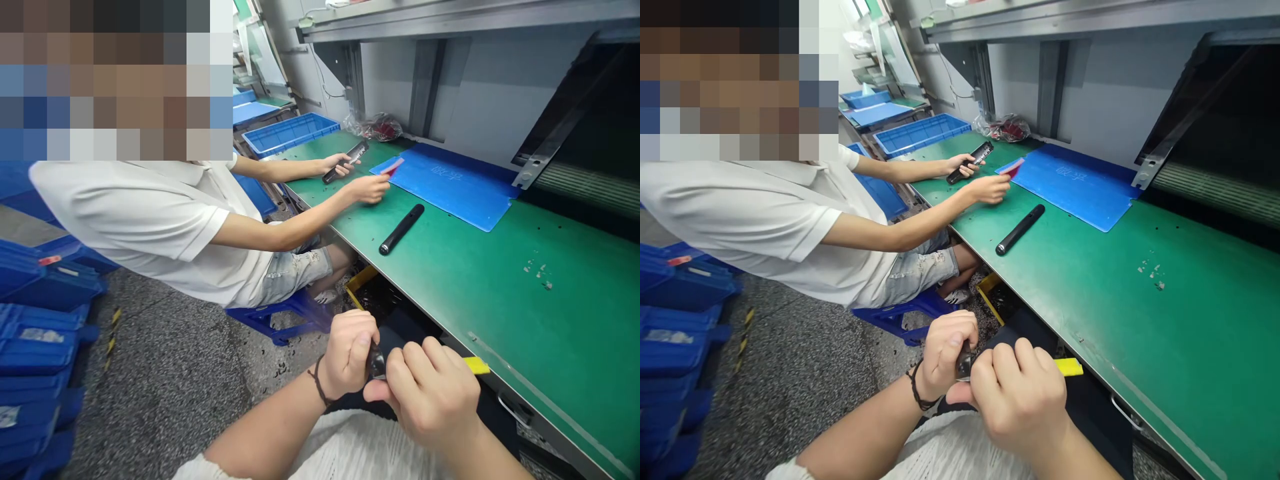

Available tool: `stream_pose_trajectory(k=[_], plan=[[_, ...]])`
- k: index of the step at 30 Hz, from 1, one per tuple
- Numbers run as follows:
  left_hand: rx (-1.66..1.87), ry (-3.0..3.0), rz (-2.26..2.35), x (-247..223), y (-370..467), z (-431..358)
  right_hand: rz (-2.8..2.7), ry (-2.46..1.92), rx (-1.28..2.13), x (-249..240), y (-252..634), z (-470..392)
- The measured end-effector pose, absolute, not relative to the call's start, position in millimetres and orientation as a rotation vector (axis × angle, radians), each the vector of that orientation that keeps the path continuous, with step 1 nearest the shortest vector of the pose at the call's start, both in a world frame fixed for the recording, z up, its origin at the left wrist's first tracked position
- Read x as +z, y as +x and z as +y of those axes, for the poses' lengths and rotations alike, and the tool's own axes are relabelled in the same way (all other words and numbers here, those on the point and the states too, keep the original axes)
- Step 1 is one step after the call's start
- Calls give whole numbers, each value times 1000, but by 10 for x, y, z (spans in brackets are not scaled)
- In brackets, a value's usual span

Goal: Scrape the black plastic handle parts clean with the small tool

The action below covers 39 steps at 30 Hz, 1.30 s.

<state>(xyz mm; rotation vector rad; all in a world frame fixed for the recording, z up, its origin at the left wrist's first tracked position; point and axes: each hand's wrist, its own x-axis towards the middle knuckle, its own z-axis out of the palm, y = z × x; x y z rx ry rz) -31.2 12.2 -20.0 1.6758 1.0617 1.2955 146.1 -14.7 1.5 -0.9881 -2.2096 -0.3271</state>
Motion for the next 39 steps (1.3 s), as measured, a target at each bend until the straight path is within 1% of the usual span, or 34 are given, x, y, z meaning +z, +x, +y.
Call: stream_pose_trajectory(k=[3, 6, 10, 13, 15, 22, 27, 31, 39], plan=[[1240, 1548, 1119, -182, -240, 66, -2166, -991, -416, -47, 1469, -137], [1079, 1541, 1070, -149, -205, 48, -2102, -986, -368, -81, 1463, -91], [932, 1479, 894, -156, -197, 52, -1998, -994, -110, -83, 1494, -38], [871, 1299, 878, -231, -200, 49, -1934, -962, 170, -56, 1578, -38], [875, 1242, 901, -269, -208, 58, -1917, -971, 282, -22, 1650, -43], [931, 1497, 846, -150, -257, 132, -2121, -1131, 298, 183, 1755, 85], [912, 1609, 772, -97, -256, 127, -2205, -1139, 344, 359, 1703, 190], [953, 1602, 736, -105, -230, 117, -2226, -1114, 260, 391, 1710, 198], [951, 1444, 866, -87, -134, 105, -2113, -1109, -266, 197, 1630, 166]])
